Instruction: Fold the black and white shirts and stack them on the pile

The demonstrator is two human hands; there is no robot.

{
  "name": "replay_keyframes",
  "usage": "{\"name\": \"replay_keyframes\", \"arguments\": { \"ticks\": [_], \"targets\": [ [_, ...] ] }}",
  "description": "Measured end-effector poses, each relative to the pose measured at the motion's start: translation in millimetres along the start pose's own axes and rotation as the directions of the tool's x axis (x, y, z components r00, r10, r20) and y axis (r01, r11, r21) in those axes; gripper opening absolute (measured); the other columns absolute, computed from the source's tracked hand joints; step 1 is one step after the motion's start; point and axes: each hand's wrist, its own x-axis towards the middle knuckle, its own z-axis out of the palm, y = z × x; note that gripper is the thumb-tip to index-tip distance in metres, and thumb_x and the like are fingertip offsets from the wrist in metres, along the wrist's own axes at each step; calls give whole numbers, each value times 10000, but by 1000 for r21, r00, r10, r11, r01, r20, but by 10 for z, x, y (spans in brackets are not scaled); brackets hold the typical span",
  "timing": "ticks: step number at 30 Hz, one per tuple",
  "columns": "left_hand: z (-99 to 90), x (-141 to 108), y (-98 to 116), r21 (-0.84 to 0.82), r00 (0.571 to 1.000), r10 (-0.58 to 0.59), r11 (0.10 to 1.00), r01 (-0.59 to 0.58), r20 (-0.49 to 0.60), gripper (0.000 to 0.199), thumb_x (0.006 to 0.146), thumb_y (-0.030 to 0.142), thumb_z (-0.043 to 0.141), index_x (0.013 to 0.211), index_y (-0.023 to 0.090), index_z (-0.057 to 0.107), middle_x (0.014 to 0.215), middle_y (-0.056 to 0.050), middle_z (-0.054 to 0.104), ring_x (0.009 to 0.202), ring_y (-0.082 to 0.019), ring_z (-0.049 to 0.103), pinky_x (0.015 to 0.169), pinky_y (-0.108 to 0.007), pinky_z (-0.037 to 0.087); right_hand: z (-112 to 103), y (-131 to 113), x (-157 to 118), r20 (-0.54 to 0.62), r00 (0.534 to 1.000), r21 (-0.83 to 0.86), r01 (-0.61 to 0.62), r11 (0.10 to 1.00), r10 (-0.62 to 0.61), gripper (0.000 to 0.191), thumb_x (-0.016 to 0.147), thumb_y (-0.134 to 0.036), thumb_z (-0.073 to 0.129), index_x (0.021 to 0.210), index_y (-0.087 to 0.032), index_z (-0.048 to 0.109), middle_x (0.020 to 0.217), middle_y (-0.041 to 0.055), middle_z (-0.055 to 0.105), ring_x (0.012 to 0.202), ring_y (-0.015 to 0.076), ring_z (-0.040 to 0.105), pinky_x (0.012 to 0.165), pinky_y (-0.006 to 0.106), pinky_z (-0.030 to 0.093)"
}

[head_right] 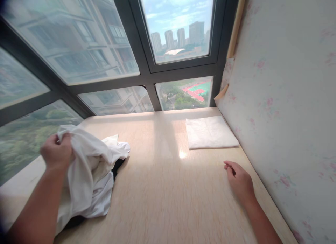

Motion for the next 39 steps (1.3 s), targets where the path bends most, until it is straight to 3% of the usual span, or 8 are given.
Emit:
{"name": "replay_keyframes", "arguments": {
  "ticks": [4, 7, 11, 14, 19, 23, 34, 39],
  "targets": [
    [290, -586, 298, 240, 969, 206, 942, -234, 137, 381, 864, 489, 470, 1003, 178, 639, 991, -54, 647, 899, -251, 583, 846, -400, 431, -7, -23, -12, -10, 1000, 30, 8, 1000, -8, 341, 851, -347, 441, 998, -185, 702, 980, 91, 749, 909, 231, 692, 827, 344, 509],
    [599, -1316, 639, 22, 886, 374, 918, -395, 275, 348, 887, 407, 445, 1098, 211, 640, 1112, -61, 684, 957, -231, 619, 817, -322, 439, -7, -42, -1, 2, 999, 36, -36, 999, 35, 343, 862, -348, 445, 1030, -187, 698, 971, 84, 753, 886, 224, 695, 815, 338, 512],
    [997, -2255, 1116, -318, 655, 443, 896, -309, 612, 339, 930, 386, 396, 793, 215, 655, 720, -11, 668, 672, -165, 589, 629, -267, 363, 55, -127, 219, -30, 1000, -52, 0, 999, -2, 362, 896, -379, 425, 1037, -193, 702, 988, 83, 750, 839, 216, 690, 766, 328, 514],
    [1185, -2637, 1349, -429, 642, 481, 868, -251, 597, 334, 941, 386, 395, 791, 210, 636, 718, -10, 654, 681, -164, 575, 631, -271, 329, 166, -281, 628, -4, 987, -196, 159, 968, -163, 393, 925, -334, 364, 1062, -165, 692, 1048, 112, 729, 884, 209, 672, 809, 320, 505],
    [1262, -2715, 1357, -479, 679, 458, 860, -176, 574, 340, 962, 385, 370, 804, 202, 609, 746, -12, 647, 700, -159, 568, 650, -269, 331, 405, -588, 1422, 107, 961, -366, 278, 888, -256, 312, 894, -269, 466, 1105, -178, 678, 1041, 125, 700, 932, 223, 611, 845, 323, 442],
    [1265, -2693, 1277, -518, 682, 460, 844, -138, 568, 338, 967, 383, 368, 797, 204, 598, 733, -3, 632, 695, -150, 556, 654, -261, 339, 508, -699, 1745, 195, 944, -474, 327, 818, -264, 216, 885, -272, 523, 954, -164, 696, 871, 121, 679, 787, 207, 561, 697, 294, 376],
    [1281, -2714, 1318, -523, 672, 461, 843, -127, 580, 307, 957, 370, 382, 781, 211, 577, 743, -10, 641, 700, -163, 558, 641, -274, 308, 322, -769, 1833, 240, 935, -594, 354, 723, -260, 204, 955, -191, 455, 913, -180, 654, 970, 99, 683, 895, 196, 587, 692, 272, 332],
    [1268, -2714, 1322, -532, 675, 466, 837, -128, 572, 308, 956, 363, 377, 771, 213, 573, 742, -13, 644, 692, -163, 553, 639, -272, 308, 141, -922, 1824, 191, 955, -625, 296, 723, -226, 242, 1008, -293, 418, 1024, -182, 633, 857, 88, 699, 683, 190, 595, 594, 284, 288]
  ]
}}
